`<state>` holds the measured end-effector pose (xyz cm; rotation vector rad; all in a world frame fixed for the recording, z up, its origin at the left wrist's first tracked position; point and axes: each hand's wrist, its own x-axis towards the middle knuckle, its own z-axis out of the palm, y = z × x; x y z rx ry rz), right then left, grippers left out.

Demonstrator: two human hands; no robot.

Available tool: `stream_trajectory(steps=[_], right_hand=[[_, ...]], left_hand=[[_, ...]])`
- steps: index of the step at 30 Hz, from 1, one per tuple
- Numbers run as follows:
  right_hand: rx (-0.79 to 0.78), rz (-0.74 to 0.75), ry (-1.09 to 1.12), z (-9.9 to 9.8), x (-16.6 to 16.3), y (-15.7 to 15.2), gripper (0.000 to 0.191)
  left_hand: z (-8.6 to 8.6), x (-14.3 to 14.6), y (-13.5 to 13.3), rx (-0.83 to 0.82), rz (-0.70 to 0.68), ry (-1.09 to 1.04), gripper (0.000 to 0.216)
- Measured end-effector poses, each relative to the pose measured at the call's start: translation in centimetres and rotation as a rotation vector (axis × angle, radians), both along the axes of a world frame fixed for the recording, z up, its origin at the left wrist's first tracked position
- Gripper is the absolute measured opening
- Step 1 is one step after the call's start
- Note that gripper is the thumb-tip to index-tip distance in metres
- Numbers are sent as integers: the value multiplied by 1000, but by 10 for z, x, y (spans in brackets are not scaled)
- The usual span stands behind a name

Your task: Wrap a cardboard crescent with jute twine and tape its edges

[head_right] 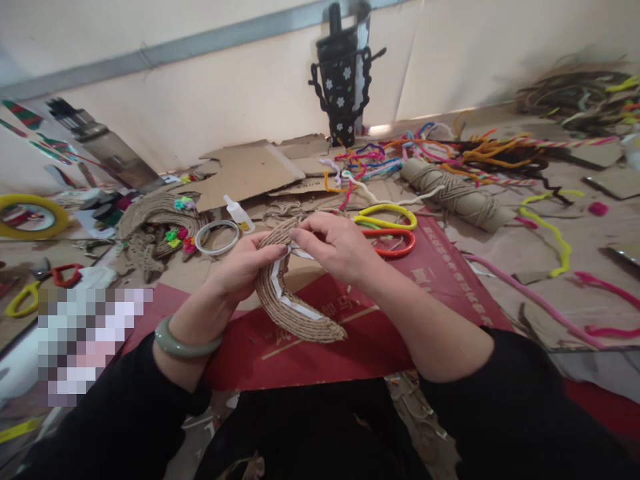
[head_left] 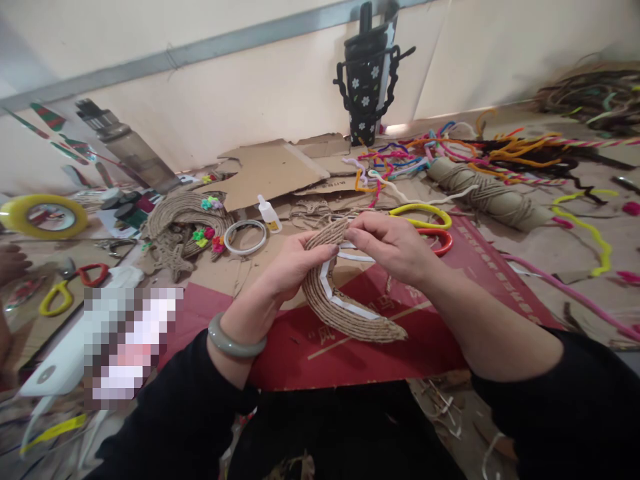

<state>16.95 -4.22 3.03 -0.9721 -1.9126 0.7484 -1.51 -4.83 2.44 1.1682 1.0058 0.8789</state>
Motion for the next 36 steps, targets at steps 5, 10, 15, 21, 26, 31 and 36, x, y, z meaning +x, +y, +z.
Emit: stream_trajectory(steps=[5,10,15,21,26,31,36], right_hand=[[11,19,-82,2,0,-2,14],[68,0,-108,-1,-1,-1,12],[82,-30,-125,-1,-2,-2,11],[111,-52,-128,-3,-2,-3,12],[133,-72,-104,-3,-4,-4,12],[112,-103,-68,-3,-7,-6,12],[49,-121,-3,-4,-9,-7,12]], left_hand=[[0,1,1,0,26,-5,30],[-1,1,1,-10,36,-27,29],[-1,2,1,0,45,-8,27],[-1,4,0,3,62,-18,27],[-1,5,-1,6,66,-41,28],[-3,6,-1,0,73,-59,28],[-6,8,-2,5,84,-105,28]])
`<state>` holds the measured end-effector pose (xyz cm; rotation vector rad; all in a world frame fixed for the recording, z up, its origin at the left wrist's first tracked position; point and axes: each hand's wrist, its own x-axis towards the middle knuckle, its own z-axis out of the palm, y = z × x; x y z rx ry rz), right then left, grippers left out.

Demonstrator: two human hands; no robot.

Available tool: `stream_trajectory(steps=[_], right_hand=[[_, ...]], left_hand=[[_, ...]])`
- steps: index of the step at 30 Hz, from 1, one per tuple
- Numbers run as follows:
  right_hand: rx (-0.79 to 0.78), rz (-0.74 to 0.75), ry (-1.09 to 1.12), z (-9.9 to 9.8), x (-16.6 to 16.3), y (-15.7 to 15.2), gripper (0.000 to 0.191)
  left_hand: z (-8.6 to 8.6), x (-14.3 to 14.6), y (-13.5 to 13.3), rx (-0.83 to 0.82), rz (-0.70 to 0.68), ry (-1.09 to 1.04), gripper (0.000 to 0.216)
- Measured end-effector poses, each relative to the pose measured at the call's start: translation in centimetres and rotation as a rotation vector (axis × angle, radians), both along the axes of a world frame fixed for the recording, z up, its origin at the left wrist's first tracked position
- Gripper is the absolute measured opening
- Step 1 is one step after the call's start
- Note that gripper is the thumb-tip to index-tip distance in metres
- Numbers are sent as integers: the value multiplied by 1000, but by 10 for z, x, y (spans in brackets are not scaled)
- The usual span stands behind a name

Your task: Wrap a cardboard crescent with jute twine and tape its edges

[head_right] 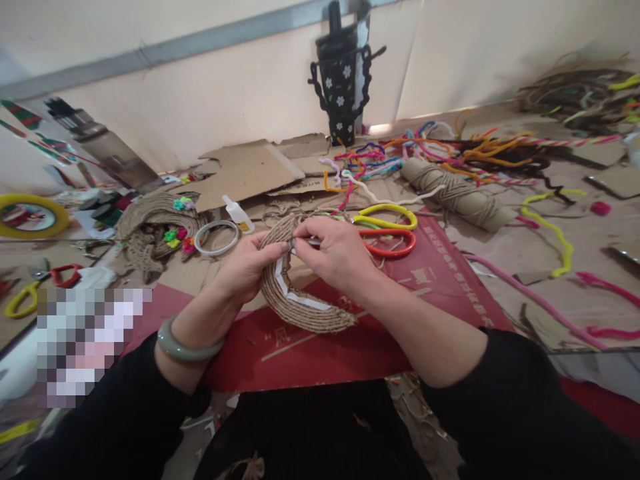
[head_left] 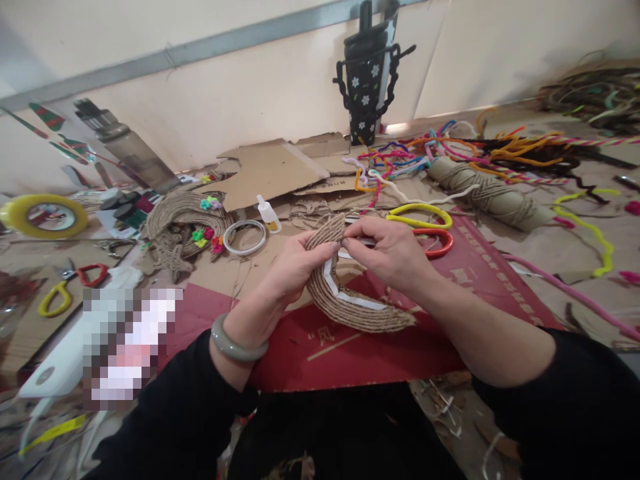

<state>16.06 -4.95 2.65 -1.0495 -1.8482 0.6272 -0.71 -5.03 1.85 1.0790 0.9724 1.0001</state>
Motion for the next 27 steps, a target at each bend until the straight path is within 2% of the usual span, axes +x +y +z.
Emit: stream_trajectory(steps=[12,27], right_hand=[[-149,-7,177,-4,-5,0,11],[-310,32,264,-7,-6,4,10]], left_hand=[[0,2,1,6,18,-50,25],[4,2,-1,-13,47,-15,29]])
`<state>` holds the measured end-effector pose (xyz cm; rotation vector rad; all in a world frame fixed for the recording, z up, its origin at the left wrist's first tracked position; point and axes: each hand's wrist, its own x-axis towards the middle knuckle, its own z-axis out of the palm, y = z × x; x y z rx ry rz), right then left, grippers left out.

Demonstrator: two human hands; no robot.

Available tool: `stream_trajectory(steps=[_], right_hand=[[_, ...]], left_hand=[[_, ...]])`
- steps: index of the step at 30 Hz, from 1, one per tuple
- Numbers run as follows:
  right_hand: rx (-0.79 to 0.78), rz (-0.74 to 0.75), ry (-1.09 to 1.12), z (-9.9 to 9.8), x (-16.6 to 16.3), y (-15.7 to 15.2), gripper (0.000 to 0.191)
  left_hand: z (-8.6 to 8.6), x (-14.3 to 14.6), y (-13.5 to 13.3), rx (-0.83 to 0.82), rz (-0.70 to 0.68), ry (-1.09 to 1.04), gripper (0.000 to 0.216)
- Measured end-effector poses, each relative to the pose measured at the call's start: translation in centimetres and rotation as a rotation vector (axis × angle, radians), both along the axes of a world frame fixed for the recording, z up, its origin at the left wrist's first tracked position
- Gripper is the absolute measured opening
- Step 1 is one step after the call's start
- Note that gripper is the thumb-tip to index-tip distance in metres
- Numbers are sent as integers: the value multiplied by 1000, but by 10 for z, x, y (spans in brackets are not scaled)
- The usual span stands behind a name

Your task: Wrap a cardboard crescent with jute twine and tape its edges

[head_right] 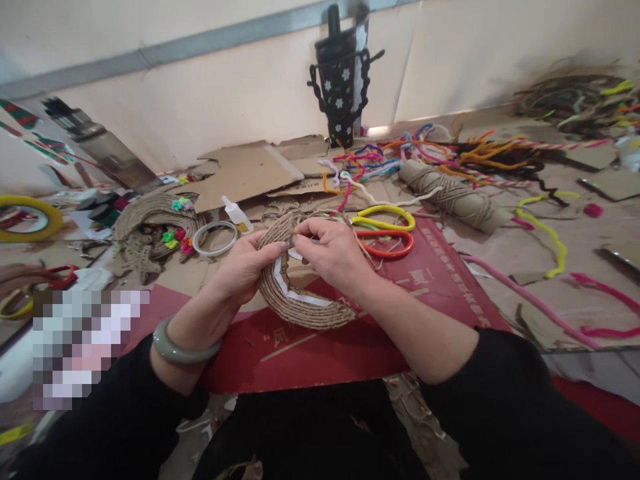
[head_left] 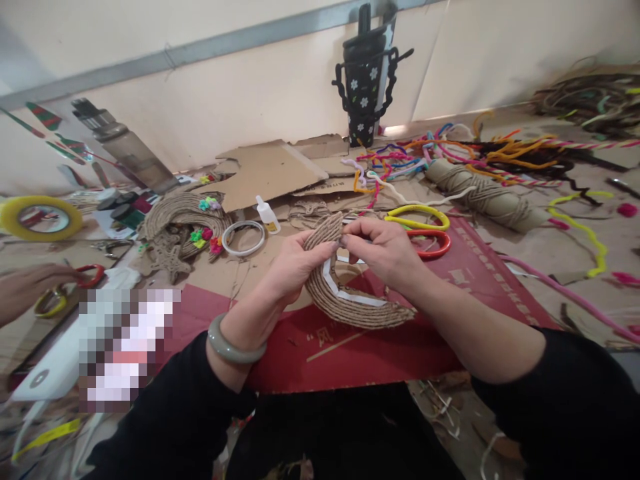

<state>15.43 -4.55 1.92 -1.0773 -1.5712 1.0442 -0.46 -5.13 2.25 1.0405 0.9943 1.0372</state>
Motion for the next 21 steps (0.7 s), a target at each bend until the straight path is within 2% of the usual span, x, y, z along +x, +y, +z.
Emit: stream_trajectory(steps=[7,11,13,16,21], right_hand=[[-10,15,31,-2,-2,2,9],[14,-61,71,2,6,11,9],[89,-172,50,3,13,16,13],[283,-295,-112,1,24,24,16],[483,-243,-406,-10,30,34,18]], left_hand=[[3,0,-1,4,14,26,29],[3,1,-6,-11,-68,102,24],[2,0,-6,-23,-99,110,23],[0,-4,1,-11,6,-11,27],[5,-10,12,-16,119,-108,31]])
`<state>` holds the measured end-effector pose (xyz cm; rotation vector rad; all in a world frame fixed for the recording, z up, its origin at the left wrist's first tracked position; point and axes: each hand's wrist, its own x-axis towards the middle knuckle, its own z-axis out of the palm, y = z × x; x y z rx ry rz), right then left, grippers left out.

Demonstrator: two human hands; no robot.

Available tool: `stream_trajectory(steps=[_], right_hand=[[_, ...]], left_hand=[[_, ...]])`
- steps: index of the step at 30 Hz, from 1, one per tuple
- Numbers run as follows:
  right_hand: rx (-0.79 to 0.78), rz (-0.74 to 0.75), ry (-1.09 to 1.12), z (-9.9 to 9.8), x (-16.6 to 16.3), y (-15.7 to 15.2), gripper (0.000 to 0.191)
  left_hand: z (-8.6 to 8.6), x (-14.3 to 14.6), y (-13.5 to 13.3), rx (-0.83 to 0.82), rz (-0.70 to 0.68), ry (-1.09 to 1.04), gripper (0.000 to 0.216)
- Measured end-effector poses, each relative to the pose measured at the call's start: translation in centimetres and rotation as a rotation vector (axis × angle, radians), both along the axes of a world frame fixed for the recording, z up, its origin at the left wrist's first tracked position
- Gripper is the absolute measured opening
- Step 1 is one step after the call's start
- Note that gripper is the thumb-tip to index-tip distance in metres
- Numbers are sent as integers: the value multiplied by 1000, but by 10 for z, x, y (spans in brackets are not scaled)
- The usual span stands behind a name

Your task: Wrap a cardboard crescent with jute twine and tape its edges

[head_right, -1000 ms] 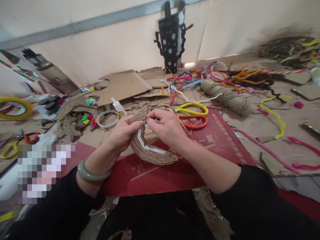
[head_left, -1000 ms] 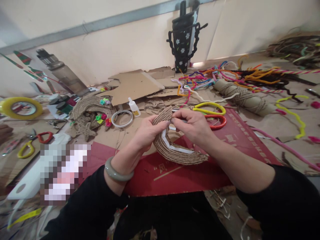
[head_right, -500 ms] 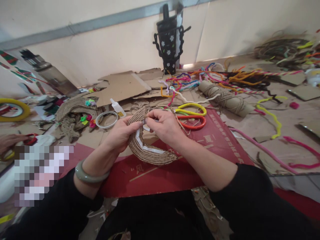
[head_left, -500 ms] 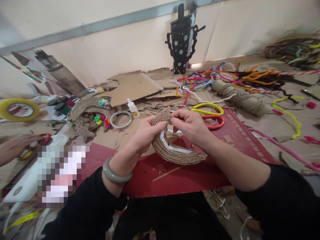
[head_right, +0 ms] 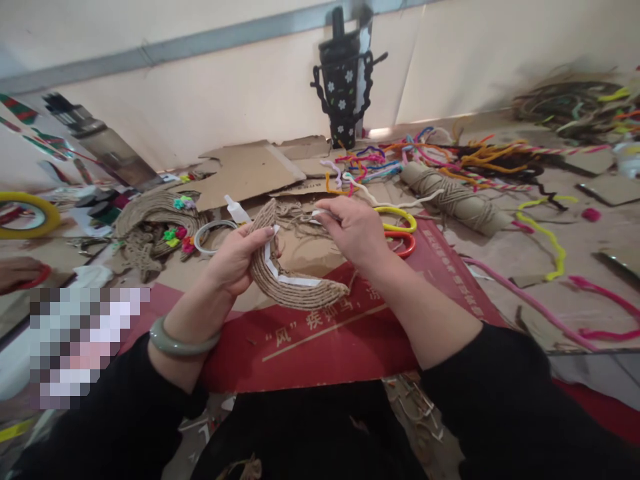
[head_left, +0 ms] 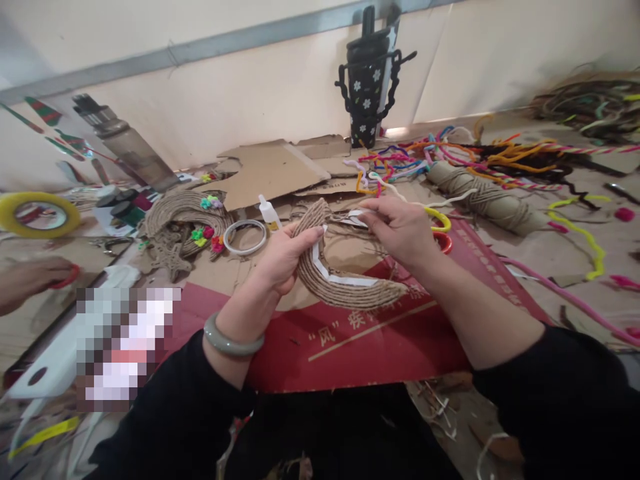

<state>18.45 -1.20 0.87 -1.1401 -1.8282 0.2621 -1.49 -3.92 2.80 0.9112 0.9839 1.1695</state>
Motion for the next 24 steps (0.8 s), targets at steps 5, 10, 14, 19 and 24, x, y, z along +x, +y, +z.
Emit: stream_trajectory(steps=[5,10,14,19,24], right_hand=[[-169,135,-325,0,-6,-1,20],[-330,266,-399,4,-10,-6,23],[-367,252,-321,6,-7,-8,15],[-465,213,-233,7,-6,-11,23],[-472,224,-312,8,-7,-13,24]], left_hand=[[5,-2,0,7,6,-45,30],[4,-4,0,5,-13,-25,29],[3,-4,0,-5,-42,-39,31],[2,-4,-1,-5,-73,-41,33],[2,-1,-3,2,-141,-77,36]])
